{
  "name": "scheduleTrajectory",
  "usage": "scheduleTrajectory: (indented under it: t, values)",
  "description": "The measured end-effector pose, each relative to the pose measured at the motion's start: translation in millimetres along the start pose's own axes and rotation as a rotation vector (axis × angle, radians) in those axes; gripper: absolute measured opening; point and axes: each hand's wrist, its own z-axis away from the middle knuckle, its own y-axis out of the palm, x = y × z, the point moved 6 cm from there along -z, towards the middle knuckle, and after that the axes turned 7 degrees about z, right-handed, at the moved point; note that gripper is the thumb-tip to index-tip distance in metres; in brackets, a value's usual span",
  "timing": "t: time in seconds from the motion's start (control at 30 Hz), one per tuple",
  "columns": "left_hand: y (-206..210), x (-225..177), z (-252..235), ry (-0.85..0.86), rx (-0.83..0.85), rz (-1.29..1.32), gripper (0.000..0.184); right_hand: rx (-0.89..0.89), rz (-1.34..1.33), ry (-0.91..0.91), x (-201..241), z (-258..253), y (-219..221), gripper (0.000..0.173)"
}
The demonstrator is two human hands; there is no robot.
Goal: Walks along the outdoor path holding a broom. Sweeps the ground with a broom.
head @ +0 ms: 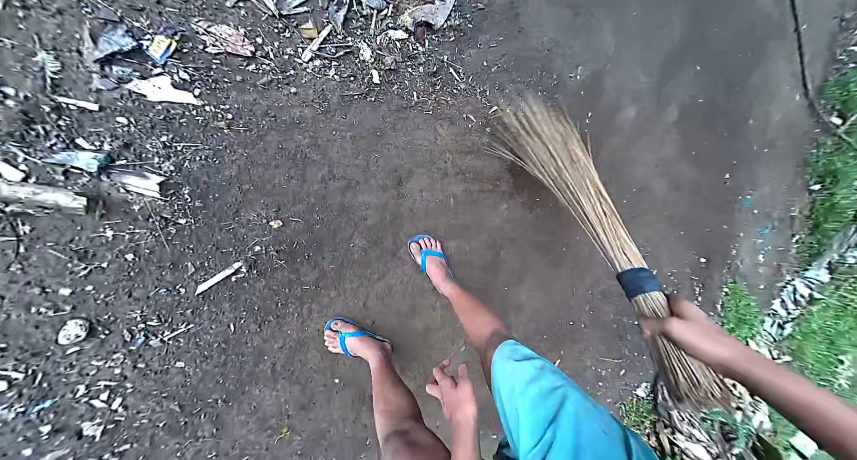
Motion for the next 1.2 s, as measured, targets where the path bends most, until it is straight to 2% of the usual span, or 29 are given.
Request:
scheduleTrajectory:
  t: [0.07,0.1,0.13,0.17,0.23,0.3,0.33,0.37,0.4,0.43,0.53,0.6,0.63,0.67,0.73,0.8,0.83,0.87,0.9,0.97,1.0,1.07,1.13,1.2]
  values:
    - [-11.2,6.0,-1.9,-0.017,-0.019,0.046,0.040,0.071,-0.147,-0.021,66.1,-34.5,21.3,0.021]
    - [-15.2,8.0,-3.0,-0.016,-0.012,0.093,0.039,0.133,-0.143,-0.037,96.9,-42.9,40.0,0.020]
    - [-16.1,7.4,-6.2,0.010,0.001,0.156,0.039,0.205,-0.069,-0.072,124.5,-43.2,64.4,0.028]
    - [-14.9,3.7,-9.4,0.054,0.025,0.236,0.041,0.296,0.052,-0.119,147.7,-32.6,93.1,0.044]
    - [-12.7,-14.0,-7.2,0.133,0.132,0.440,0.049,0.501,0.275,-0.235,174.6,23.2,153.7,0.072]
    - [-15.7,-46.5,5.3,0.185,0.261,0.717,0.070,0.679,0.386,-0.396,179.0,81.7,188.6,0.076]
    - [-18.6,-67.6,13.1,0.217,0.312,0.869,0.086,0.765,0.426,-0.464,175.7,102.6,190.2,0.076]
    - [-17.7,-89.5,23.8,0.247,0.358,0.980,0.101,0.825,0.455,-0.524,169.4,115.1,183.0,0.077]
    - [-11.8,-110.2,38.9,0.270,0.395,1.038,0.109,0.857,0.469,-0.572,160.9,119.9,170.4,0.076]
    - [-0.5,-128.4,58.1,0.277,0.448,1.109,0.102,0.862,0.450,-0.609,151.0,119.0,154.1,0.075]
    - [48.2,-159.9,114.4,0.309,0.640,1.287,0.068,0.766,0.355,-0.687,123.8,102.1,91.2,0.078]
    - [84.6,-166.4,151.9,0.267,0.799,1.252,0.066,0.623,0.205,-0.719,94.0,104.8,48.6,0.090]
    - [100.5,-168.7,171.0,0.190,0.844,1.205,0.061,0.579,0.114,-0.716,78.0,113.1,31.3,0.090]
    - [116.0,-173.9,187.2,0.098,0.879,1.153,0.056,0.553,0.021,-0.693,68.1,123.7,16.2,0.086]
    - [147.2,-183.7,205.0,-0.091,1.004,1.072,0.050,0.490,-0.111,-0.591,63.6,142.1,-3.2,0.067]
    - [166.3,-191.9,198.8,-0.225,1.122,1.006,0.035,0.390,-0.175,-0.417,73.0,140.5,0.3,0.045]
    - [164.3,-192.2,186.0,-0.243,1.129,0.988,0.026,0.344,-0.203,-0.305,82.3,134.9,13.7,0.034]
    - [150.0,-186.9,166.0,-0.231,1.089,0.987,0.018,0.324,-0.195,-0.222,94.9,129.9,37.7,0.027]
    - [121.8,-172.9,141.1,-0.200,1.006,1.022,0.014,0.378,-0.148,-0.195,111.7,132.0,71.3,0.022]
    - [34.6,-116.8,91.3,-0.061,0.742,1.218,0.018,0.674,0.045,-0.307,148.4,160.6,155.1,0.023]
    - [-17.9,-81.6,70.0,0.041,0.588,1.343,0.020,0.836,0.163,-0.420,166.5,185.5,201.3,0.030]
    - [-120.0,-16.8,52.3,0.140,0.374,1.518,0.018,0.987,0.302,-0.633,178.1,236.4,288.7,0.057]
    - [-198.0,9.4,63.2,0.158,0.184,1.385,0.018,1.092,0.385,-0.587,169.6,275.5,342.7,0.073]
    - [-228.9,1.1,91.5,0.140,0.111,1.159,0.027,1.068,0.258,-0.435,153.1,304.7,346.9,0.073]
